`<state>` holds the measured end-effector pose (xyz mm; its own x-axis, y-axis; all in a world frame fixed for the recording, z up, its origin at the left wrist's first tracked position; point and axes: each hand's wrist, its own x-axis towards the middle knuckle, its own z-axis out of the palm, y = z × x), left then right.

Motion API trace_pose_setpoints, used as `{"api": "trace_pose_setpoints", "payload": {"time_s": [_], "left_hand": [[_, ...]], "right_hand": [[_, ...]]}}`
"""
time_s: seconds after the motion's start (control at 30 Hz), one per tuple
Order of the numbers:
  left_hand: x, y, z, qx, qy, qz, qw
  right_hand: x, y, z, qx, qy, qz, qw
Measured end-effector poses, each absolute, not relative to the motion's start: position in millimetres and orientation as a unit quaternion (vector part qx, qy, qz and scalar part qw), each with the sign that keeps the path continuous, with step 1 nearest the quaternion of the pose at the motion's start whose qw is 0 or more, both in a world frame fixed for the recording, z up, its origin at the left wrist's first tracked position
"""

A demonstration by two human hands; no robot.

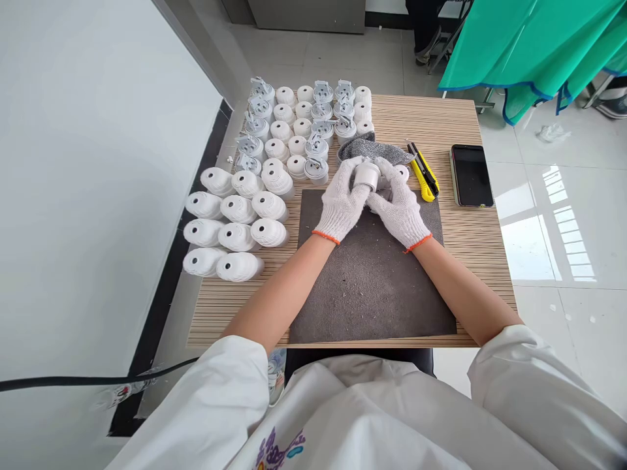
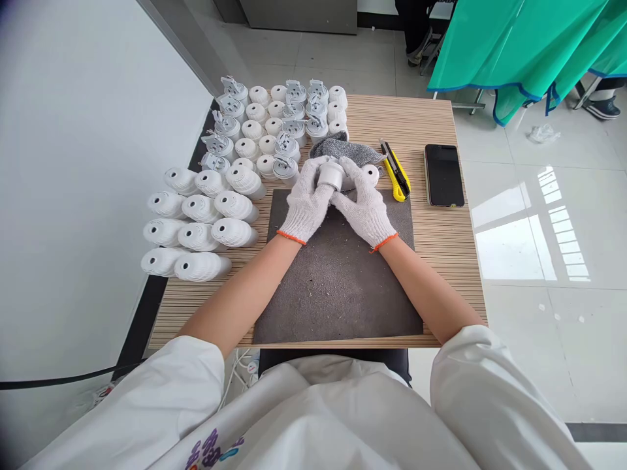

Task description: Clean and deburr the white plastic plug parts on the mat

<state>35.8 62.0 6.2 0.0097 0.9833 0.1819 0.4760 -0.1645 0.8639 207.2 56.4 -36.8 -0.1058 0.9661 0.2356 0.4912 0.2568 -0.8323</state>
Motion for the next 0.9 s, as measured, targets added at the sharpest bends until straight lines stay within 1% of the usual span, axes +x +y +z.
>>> {"api": "trace_pose_setpoints", "payload": {"time_s": [0.13, 0.33, 0.53, 0.67, 0.83, 0.9], "left_hand": [[34.2, 64.0, 4.5, 0.639, 0.577, 0.403, 0.309], [32.8, 66.8, 1.7, 0.643, 0.573, 0.399, 0.315], [33.9, 68.3, -1.5, 0.643, 0.567, 0.406, 0.317], [35.0, 67.8, 2.1, 0.659, 0.544, 0.397, 0.336], [34.6, 64.0, 7.7, 0.679, 0.484, 0.402, 0.378], [33.4, 62.9, 8.6, 0.681, 0.467, 0.41, 0.388]], "right_hand": [[206.8, 55.3, -36.1, -0.524, -0.686, 0.296, 0.409], [208.0, 55.1, -28.9, -0.536, -0.691, 0.29, 0.389], [208.9, 56.7, -36.3, -0.527, -0.7, 0.283, 0.389], [209.0, 57.1, -38.3, -0.551, -0.675, 0.293, 0.394], [206.2, 55.1, -24.8, -0.563, -0.636, 0.296, 0.436], [204.6, 52.9, -19.2, -0.564, -0.614, 0.318, 0.451]]}}
